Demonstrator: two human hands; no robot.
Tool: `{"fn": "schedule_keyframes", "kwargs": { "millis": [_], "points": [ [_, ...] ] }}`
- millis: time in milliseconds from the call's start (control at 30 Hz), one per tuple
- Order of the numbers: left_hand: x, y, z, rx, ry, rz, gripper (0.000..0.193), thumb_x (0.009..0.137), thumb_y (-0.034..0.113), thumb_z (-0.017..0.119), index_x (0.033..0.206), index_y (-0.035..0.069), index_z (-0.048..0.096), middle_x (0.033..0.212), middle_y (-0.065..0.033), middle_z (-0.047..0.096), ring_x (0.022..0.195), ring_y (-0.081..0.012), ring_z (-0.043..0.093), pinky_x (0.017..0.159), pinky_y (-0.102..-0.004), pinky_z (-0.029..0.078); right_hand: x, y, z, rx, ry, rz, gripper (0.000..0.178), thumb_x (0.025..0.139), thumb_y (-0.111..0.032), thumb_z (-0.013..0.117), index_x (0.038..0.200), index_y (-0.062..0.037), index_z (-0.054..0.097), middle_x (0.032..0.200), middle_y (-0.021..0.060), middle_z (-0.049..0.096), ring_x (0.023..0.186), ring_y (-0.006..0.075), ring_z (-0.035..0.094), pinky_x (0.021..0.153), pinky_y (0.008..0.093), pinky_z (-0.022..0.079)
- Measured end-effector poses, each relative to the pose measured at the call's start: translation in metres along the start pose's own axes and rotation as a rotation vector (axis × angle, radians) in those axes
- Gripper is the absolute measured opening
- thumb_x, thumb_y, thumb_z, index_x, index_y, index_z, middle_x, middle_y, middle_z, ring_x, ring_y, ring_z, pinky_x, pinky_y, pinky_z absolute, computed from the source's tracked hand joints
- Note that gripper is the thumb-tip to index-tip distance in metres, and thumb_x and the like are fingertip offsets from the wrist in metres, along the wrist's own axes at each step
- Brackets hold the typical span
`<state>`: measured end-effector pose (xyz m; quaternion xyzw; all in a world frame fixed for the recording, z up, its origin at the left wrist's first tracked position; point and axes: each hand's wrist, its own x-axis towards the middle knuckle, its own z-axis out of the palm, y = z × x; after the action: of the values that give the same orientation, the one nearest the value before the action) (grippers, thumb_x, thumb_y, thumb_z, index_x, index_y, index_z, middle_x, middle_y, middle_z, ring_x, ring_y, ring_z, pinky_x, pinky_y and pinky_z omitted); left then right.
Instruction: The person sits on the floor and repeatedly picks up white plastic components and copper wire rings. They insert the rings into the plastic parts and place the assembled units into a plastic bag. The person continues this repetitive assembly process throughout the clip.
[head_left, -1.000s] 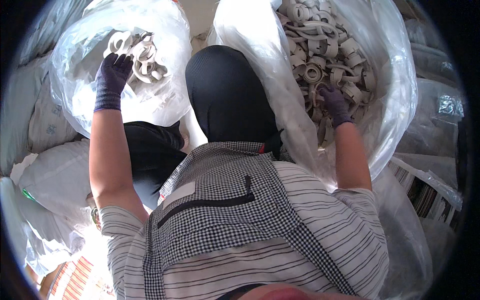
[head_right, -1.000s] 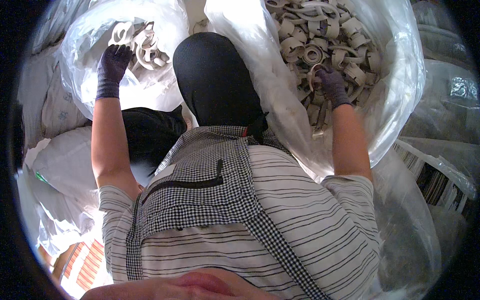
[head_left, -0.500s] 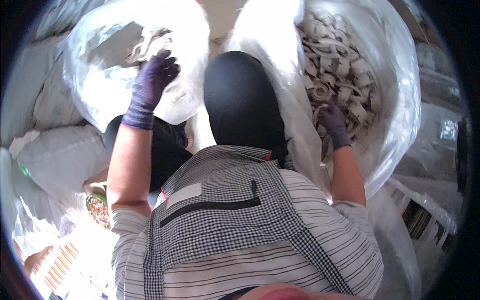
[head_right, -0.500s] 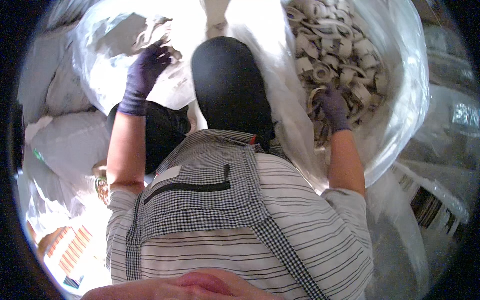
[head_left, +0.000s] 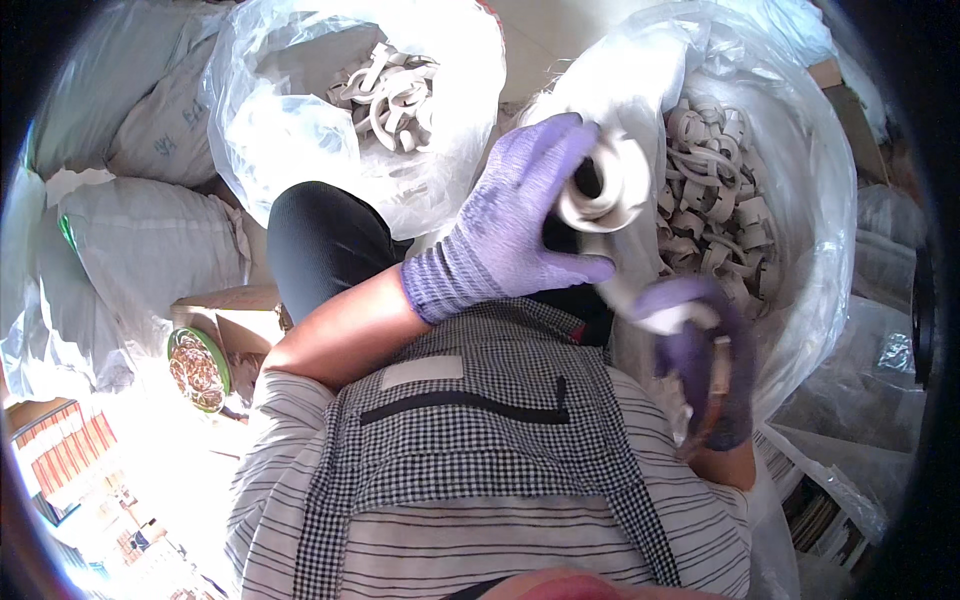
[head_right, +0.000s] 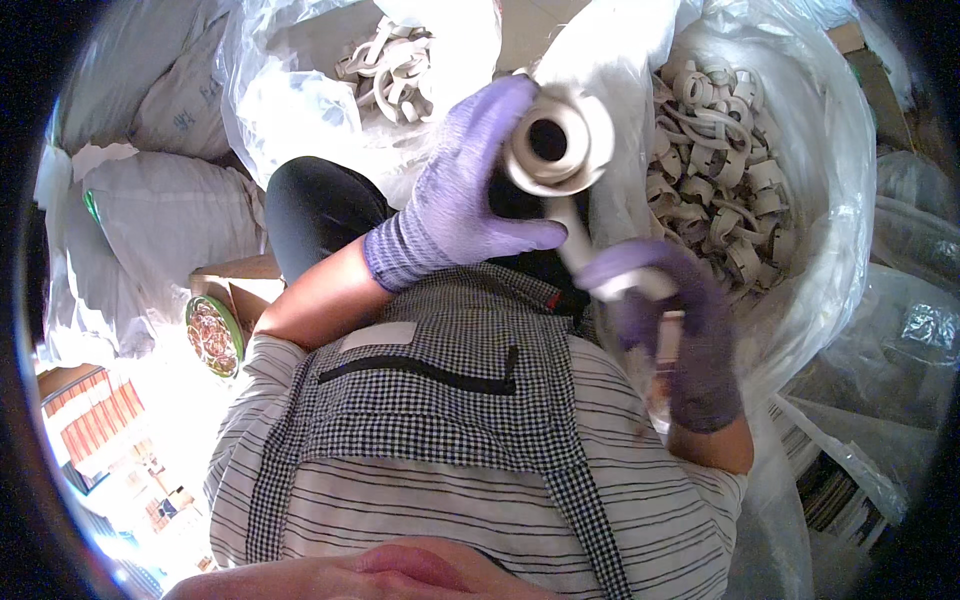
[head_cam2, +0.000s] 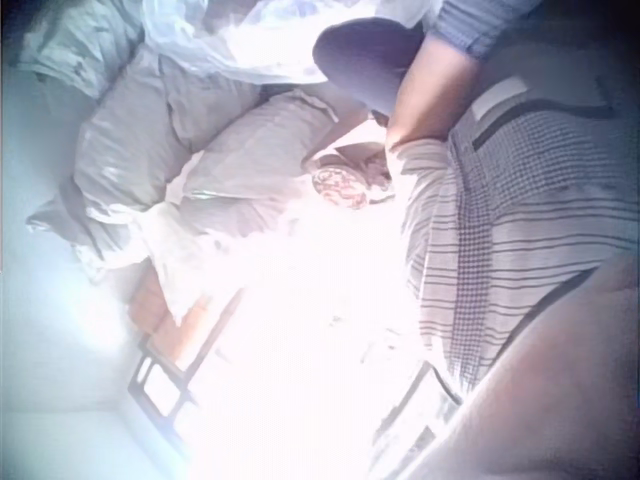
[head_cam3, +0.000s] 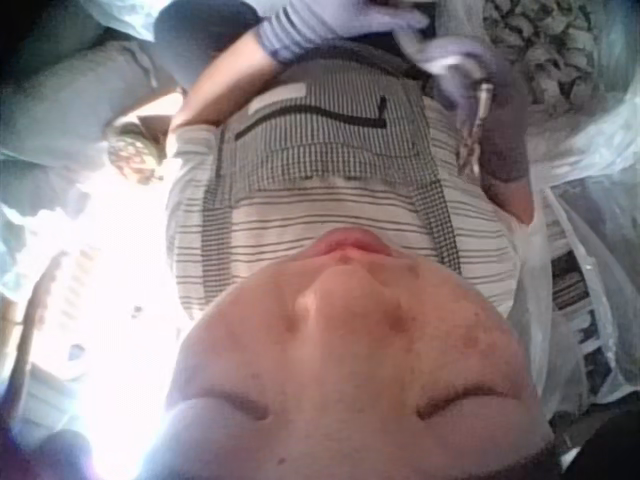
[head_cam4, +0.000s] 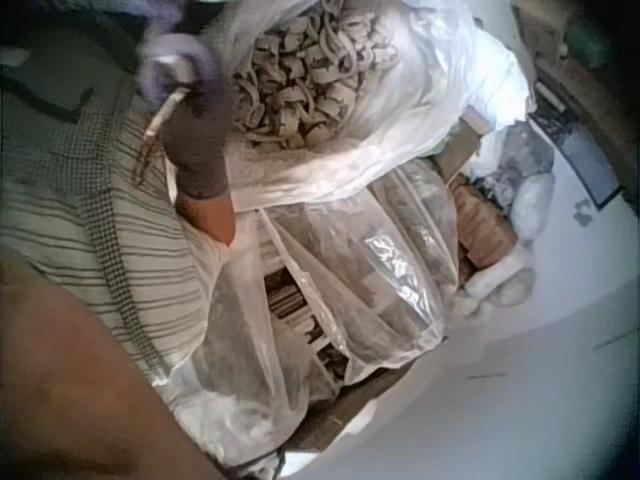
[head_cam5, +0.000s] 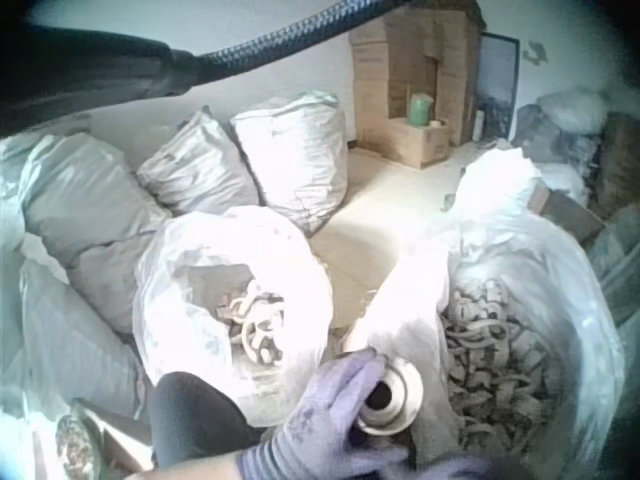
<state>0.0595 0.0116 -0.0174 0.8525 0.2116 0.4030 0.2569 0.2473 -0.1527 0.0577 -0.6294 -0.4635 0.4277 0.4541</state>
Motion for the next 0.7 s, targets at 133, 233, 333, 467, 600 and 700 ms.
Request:
{"fn": "schedule_keyframes", "kwargs": {
  "millis": [133,233,333,467,600,700],
  "points": [
    [-0.017,-0.013,0.011,-0.019,-0.136,-0.072,0.095,0.066,0.038,0.091,0.141,0.001,0.047,0.136,-0.0244,0.054,0.129,-0.0426,0.052,0.111,-0.0507,0.041,0.013,0.02,0.022,0.012,-0.309,-0.089,0.038,0.099,-0.033,0.058,0.111,0.0014,0.069,0.09,0.0078,0.071,0.06,0.0084,0.058,0.05,0.0228,0.044],
    [-0.03,-0.01,0.012,-0.026,-0.118,-0.104,0.091,0.067,0.036,0.09,0.139,0.001,0.048,0.136,-0.0246,0.054,0.128,-0.0429,0.053,0.111,-0.0501,0.041,0.024,0.028,0.001,0.366,-0.199,0.15,0.025,0.099,-0.017,0.057,0.113,0.0004,0.068,0.09,0.0041,0.068,0.06,0.0081,0.054,0.054,0.0231,0.044],
    [-0.032,-0.008,0.012,-0.092,-0.112,-0.141,0.089,0.069,0.035,0.089,0.14,0.002,0.047,0.136,-0.0244,0.054,0.128,-0.0429,0.052,0.111,-0.0496,0.04,0.052,0.018,0.012,0.064,0.088,0.017,0.023,0.099,-0.011,0.057,0.116,-0.0013,0.068,0.092,0.0027,0.067,0.064,0.0073,0.054,0.059,0.0221,0.045],
    [-0.033,-0.013,-0.008,-0.467,-0.145,-0.157,0.067,0.08,0.032,0.083,0.134,0.002,0.055,0.136,-0.0236,0.054,0.134,-0.0395,0.048,0.111,-0.0492,0.041,0.087,0.037,0.041,-0.138,0.184,-0.144,0.021,0.093,-0.004,0.062,0.114,-0.0013,0.067,0.1,0.0091,0.069,0.084,0.0171,0.066,0.078,0.0295,0.052],
    [-0.036,-0.007,-0.014,-0.645,-0.141,-0.233,0.038,0.092,0.022,0.074,0.125,0.005,0.063,0.143,-0.0234,0.047,0.127,-0.031,0.055,0.107,-0.0431,0.045,0.096,0.049,0.052,-0.216,0.171,-0.32,0.021,0.09,0.001,0.063,0.111,0.0013,0.065,0.098,0.0129,0.065,0.09,0.0216,0.066,0.083,0.0318,0.052],
    [-0.035,-0.004,-0.015,-0.822,-0.064,-0.47,0.017,0.096,0.014,0.07,0.109,0.003,0.071,0.136,-0.0191,0.056,0.117,-0.0239,0.062,0.103,-0.0393,0.05,0.098,0.044,0.055,-0.24,0.15,-0.344,0.022,0.09,0.0,0.064,0.112,0.002,0.065,0.097,0.0138,0.065,0.089,0.0235,0.066,0.081,0.0325,0.052]
  ]
}}
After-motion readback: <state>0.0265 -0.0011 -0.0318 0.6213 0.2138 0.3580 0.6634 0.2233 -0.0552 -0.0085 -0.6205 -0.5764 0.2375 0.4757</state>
